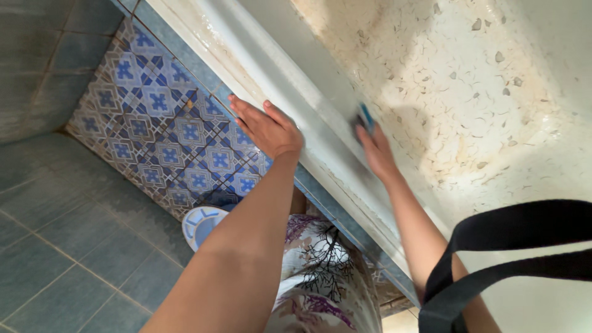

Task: The person cleans a bathtub by rinsing it with water from a blue bucket and scrubbing the inner surfaces and rim with a blue sponge.

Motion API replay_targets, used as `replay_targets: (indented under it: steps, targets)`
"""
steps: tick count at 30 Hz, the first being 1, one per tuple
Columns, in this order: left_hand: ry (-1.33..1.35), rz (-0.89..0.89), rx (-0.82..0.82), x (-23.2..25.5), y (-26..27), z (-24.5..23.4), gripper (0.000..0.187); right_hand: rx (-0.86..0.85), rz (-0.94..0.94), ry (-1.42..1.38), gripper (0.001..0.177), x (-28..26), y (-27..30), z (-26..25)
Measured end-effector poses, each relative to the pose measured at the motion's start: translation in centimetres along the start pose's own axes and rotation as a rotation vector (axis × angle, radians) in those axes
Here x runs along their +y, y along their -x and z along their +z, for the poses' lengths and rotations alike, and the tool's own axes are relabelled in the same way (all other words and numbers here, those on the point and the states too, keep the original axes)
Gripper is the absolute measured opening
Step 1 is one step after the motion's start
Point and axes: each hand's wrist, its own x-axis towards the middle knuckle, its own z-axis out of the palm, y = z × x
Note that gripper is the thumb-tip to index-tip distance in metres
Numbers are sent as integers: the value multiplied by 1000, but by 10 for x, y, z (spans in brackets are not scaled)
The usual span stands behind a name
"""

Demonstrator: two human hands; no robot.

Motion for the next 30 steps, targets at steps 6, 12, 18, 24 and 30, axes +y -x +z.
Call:
replay_targets:
  steps: [6, 12, 18, 24, 30]
  targets:
    - [20, 10, -1, -1, 0, 0, 74, 166, -343, 118, 65, -107, -81, 82]
    - [9, 24, -5, -1, -4, -1, 72, 111, -247, 80, 63, -37, -63, 66]
    - [-15, 49, 36, -1, -5, 0, 71, 129, 437, 206, 75, 222, 27, -65]
    - [-37, 68, 25, -9, -7, 4, 70, 104, 536, 373, 57, 279, 53, -109]
    - [-21, 85, 30, -14, -8, 8, 71, 142, 166, 163, 74, 90, -54, -5]
